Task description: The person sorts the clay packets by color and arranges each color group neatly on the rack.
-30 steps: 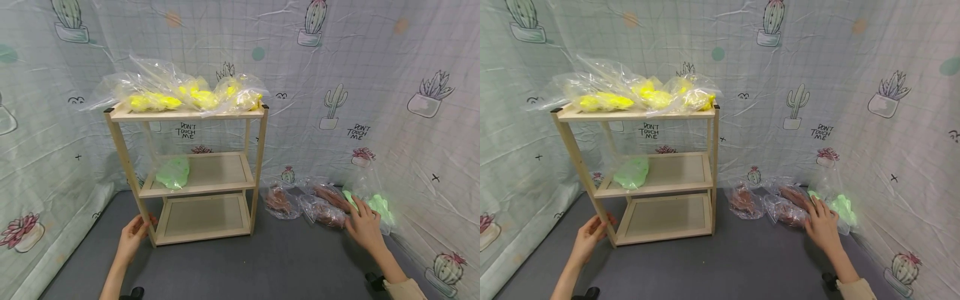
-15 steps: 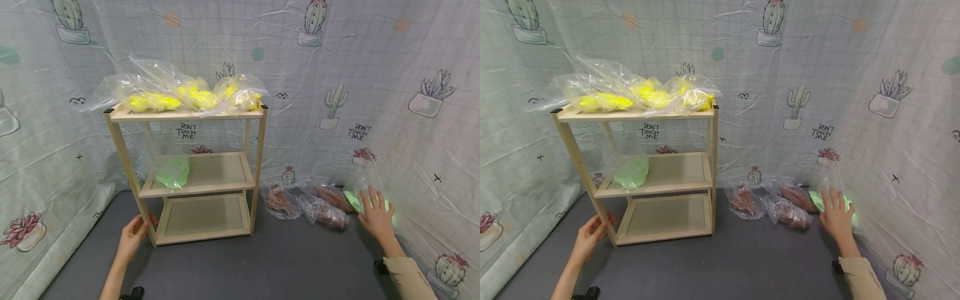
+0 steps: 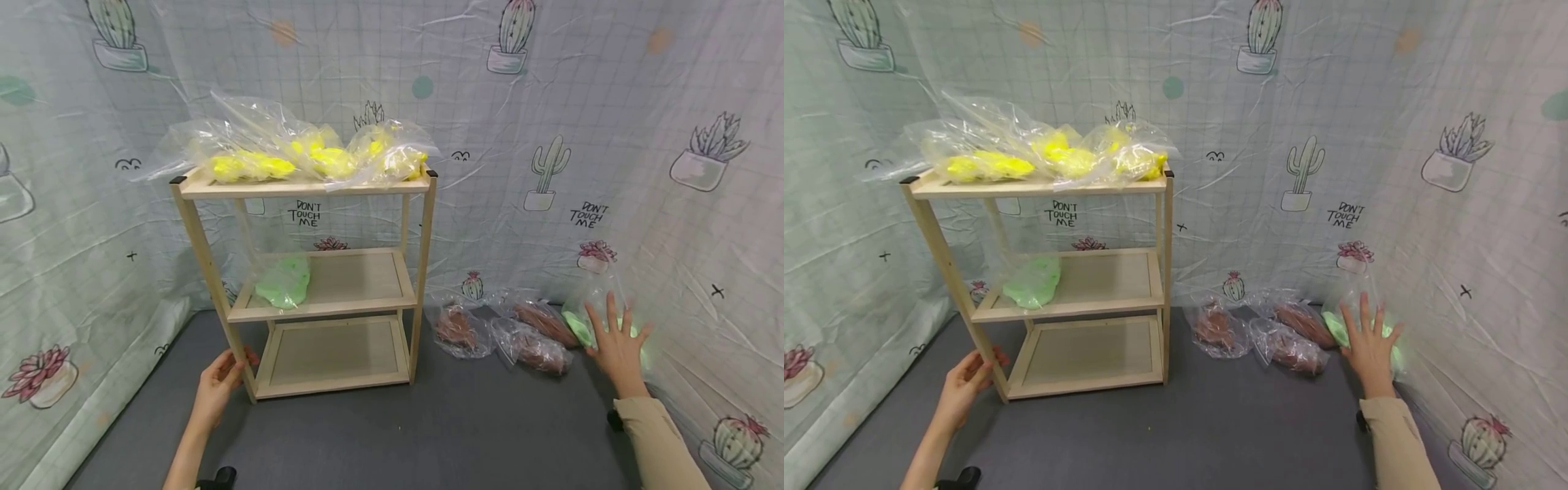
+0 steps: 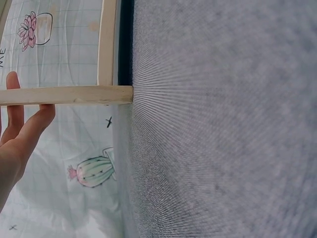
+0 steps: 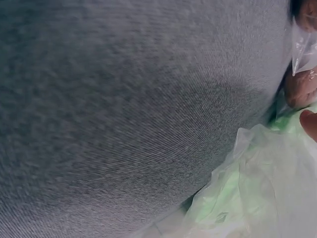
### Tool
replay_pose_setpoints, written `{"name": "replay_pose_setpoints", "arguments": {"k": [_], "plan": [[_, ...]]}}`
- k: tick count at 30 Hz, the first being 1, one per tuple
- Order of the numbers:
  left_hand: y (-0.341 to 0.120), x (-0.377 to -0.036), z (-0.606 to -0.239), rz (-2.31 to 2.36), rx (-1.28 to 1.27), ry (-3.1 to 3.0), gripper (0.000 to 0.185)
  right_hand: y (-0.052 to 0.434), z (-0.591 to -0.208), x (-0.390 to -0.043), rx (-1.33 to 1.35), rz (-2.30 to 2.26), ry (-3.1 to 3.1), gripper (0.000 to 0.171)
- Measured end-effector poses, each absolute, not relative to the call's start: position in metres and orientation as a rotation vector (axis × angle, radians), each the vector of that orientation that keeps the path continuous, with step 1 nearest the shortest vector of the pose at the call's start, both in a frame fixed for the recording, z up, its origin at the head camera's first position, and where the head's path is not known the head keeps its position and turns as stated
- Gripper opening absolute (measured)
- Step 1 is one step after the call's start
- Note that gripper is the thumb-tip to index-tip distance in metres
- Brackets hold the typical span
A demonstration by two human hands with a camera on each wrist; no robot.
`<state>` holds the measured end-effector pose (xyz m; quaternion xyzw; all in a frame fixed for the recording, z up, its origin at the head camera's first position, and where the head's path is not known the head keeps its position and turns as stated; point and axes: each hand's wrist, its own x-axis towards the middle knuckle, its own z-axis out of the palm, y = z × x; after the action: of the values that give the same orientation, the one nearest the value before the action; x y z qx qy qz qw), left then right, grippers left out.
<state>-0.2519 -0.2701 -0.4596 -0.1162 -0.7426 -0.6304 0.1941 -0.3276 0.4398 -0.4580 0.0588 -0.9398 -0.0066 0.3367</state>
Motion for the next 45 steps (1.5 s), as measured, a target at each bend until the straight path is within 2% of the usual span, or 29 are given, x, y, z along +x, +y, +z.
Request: {"name": "replay_pose_setpoints", "arguments": {"k": [6,11,14,21,26,45], "plan": [[-0.27,-0.252,-0.46,-1.775,-0.329,-2.086,0.027,0.436,-0.459,-0.328,0.097,-0.04,-2.428,0.125],[-0.269,-0.252,-0.46,-1.784,-0.336,-2.076,0.024,0.433,-0.461,-0.331,0.061,-0.067,-2.458,0.117],[-0.269,-0.252,-0.46,-1.785,-0.338,-2.072,0.024,0.433,-0.462,-0.333,0.039,-0.076,-2.488,0.105],[-0.271,-0.253,-0.459,-1.789,-0.355,-2.069,0.025,0.434,-0.47,-0.335,-0.069,-0.069,-2.618,0.063],[-0.27,-0.253,-0.459,-1.802,-0.376,-2.052,0.025,0.433,-0.474,-0.335,-0.092,-0.036,-2.6,0.049],[-0.27,-0.252,-0.461,-1.819,-0.405,-2.021,0.025,0.441,-0.472,-0.328,0.085,-0.097,-2.488,0.046]]}}
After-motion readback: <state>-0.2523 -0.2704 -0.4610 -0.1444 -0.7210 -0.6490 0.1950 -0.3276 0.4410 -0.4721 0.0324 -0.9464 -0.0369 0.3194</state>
